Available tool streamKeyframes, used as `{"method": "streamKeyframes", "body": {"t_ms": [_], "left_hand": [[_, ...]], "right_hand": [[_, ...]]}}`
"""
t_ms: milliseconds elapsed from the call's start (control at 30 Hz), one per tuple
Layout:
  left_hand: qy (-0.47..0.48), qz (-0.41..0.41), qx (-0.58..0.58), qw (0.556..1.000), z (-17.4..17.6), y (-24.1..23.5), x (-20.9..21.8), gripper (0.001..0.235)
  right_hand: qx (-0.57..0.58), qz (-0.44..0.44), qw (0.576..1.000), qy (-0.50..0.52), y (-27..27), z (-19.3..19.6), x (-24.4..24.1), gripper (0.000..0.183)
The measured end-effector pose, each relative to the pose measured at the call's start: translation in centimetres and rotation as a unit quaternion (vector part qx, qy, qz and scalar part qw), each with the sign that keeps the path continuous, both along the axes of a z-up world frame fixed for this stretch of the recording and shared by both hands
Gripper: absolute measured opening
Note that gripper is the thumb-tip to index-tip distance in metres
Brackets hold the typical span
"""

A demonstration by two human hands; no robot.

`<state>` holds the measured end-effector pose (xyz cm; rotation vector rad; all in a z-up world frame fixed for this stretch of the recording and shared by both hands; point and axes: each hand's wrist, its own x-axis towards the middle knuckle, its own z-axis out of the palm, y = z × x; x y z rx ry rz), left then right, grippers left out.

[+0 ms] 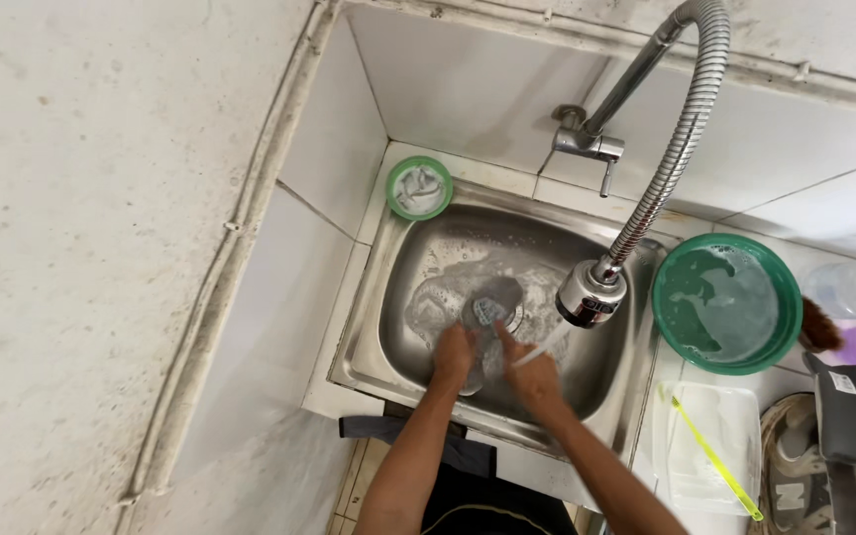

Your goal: The person scrubs a gray shoe in a stainless steel sink using a toothbrush and water. They scrub the sole and upper parts of the shoe, rinse it under the tap, and then rinse the toothbrush.

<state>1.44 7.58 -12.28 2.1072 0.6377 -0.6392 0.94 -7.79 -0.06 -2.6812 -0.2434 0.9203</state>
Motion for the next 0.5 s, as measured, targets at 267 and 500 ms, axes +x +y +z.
{"method": "streamKeyframes", "body": {"t_ms": [267,500], "left_hand": [[-0.02,-0.011,-0.007,1.0,1.6,0.0,-0.2,0.044],[0.066,0.131,-0.189,0.971,2.7,-1.9,-1.3,0.099]], "right_hand": [[-0.003,-0.009,1.0,-0.001,1.4,-3.8,-0.2,0.052],[-0.046,-0.035,0.996,0.073,-7.5,0.1,2.2,0.048]]}}
